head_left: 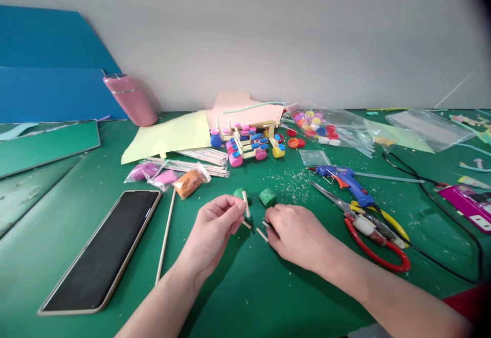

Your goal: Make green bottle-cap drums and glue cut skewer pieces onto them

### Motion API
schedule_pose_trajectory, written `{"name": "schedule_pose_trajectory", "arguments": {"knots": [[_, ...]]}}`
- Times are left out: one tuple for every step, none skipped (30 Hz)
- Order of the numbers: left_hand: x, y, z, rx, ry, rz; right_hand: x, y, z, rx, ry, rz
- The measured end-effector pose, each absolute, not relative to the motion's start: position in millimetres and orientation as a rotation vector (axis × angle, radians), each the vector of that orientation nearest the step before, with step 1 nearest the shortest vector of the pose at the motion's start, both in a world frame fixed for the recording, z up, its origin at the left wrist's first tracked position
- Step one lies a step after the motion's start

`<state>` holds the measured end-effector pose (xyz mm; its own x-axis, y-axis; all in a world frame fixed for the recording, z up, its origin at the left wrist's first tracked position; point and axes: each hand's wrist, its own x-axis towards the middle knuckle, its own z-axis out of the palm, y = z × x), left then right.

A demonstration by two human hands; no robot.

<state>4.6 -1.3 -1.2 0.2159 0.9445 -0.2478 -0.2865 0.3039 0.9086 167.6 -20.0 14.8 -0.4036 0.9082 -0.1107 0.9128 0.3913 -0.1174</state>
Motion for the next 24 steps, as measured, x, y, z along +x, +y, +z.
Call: {"name": "schedule_pose_trajectory", "arguments": {"knots": [[4.6, -1.4, -1.4, 0.854, 0.975, 1.011, 166.3, -19.8, 15.3, 1.691, 2.588, -0.250], [4.6, -1.5, -1.5, 0.856, 0.979, 1.010, 165.0, -19.3, 16.4, 1.680, 2.581, -0.253], [4.8, -1.7, -1.5, 0.857, 0.981, 1.009, 163.8, -18.7, 17.8, 1.666, 2.575, -0.258], [4.9, -1.7, -1.4, 0.857, 0.983, 1.007, 162.9, -18.0, 19.4, 1.651, 2.571, -0.264], [5.1, -1.8, -1.2, 0.856, 0.985, 1.005, 162.4, -17.4, 21.0, 1.637, 2.570, -0.270], [5.4, -1.8, -1.1, 0.855, 0.986, 1.003, 162.4, -16.7, 22.3, 1.622, 2.573, -0.279], [5.6, -1.8, -0.9, 0.853, 0.988, 1.002, 163.0, -16.1, 23.1, 1.610, 2.583, -0.289], [5.9, -1.7, -0.8, 0.850, 0.991, 1.001, 164.1, -15.5, 23.4, 1.600, 2.598, -0.303], [6.2, -1.7, -0.7, 0.847, 0.994, 1.002, 165.7, -15.1, 23.0, 1.591, 2.620, -0.323], [6.4, -1.7, -0.6, 0.843, 0.998, 1.004, 167.6, -14.8, 22.1, 1.585, 2.648, -0.351], [6.6, -1.7, -0.4, 0.840, 1.002, 1.006, 169.8, -14.6, 20.9, 1.584, 2.678, -0.386], [6.8, -1.8, -0.2, 0.837, 1.007, 1.006, 172.1, -14.6, 19.4, 1.590, 2.707, -0.421], [6.8, -1.9, 0.0, 0.835, 1.009, 1.004, 174.4, -14.5, 18.0, 1.596, 2.730, -0.446], [6.8, -2.1, 0.3, 0.835, 1.009, 1.002, 176.8, -14.4, 16.7, 1.617, 2.755, -0.489], [6.8, -2.4, 0.6, 0.836, 1.006, 0.999, 179.1, -14.0, 15.8, 1.669, 2.789, -0.567], [6.7, -2.7, 0.9, 0.837, 1.001, 0.996, 181.4, -13.3, 15.2, 1.751, 2.833, -0.694], [6.7, -3.1, 1.1, 0.838, 0.997, 0.992, 183.6, -12.1, 15.0, 1.863, 2.879, -0.870], [6.8, -3.6, 1.2, 0.838, 0.992, 0.986, 185.8, -10.4, 15.0, 1.996, 2.914, -1.090], [7.1, -4.3, 1.3, 0.837, 0.989, 0.974, 187.8, -8.2, 15.1, 2.134, 2.924, -1.335], [7.7, -5.1, 1.3, 0.838, 0.985, 0.956, 189.4, -5.7, 15.1, 2.254, 2.903, -1.575], [8.6, -6.1, 1.3, 0.841, 0.983, 0.933, 190.6, -3.0, 14.8, 2.335, 2.858, -1.780], [9.7, -7.2, 1.2, 0.845, 0.979, 0.908, 191.2, -0.6, 14.2, 2.376, 2.784, -1.972], [11.0, -8.4, 1.2, 0.849, 0.975, 0.881, 191.3, 1.4, 13.0, 2.378, 2.692, -2.142], [12.3, -9.5, 1.1, 0.852, 0.972, 0.858, 190.9, 2.8, 11.4, 2.345, 2.598, -2.278]]}}
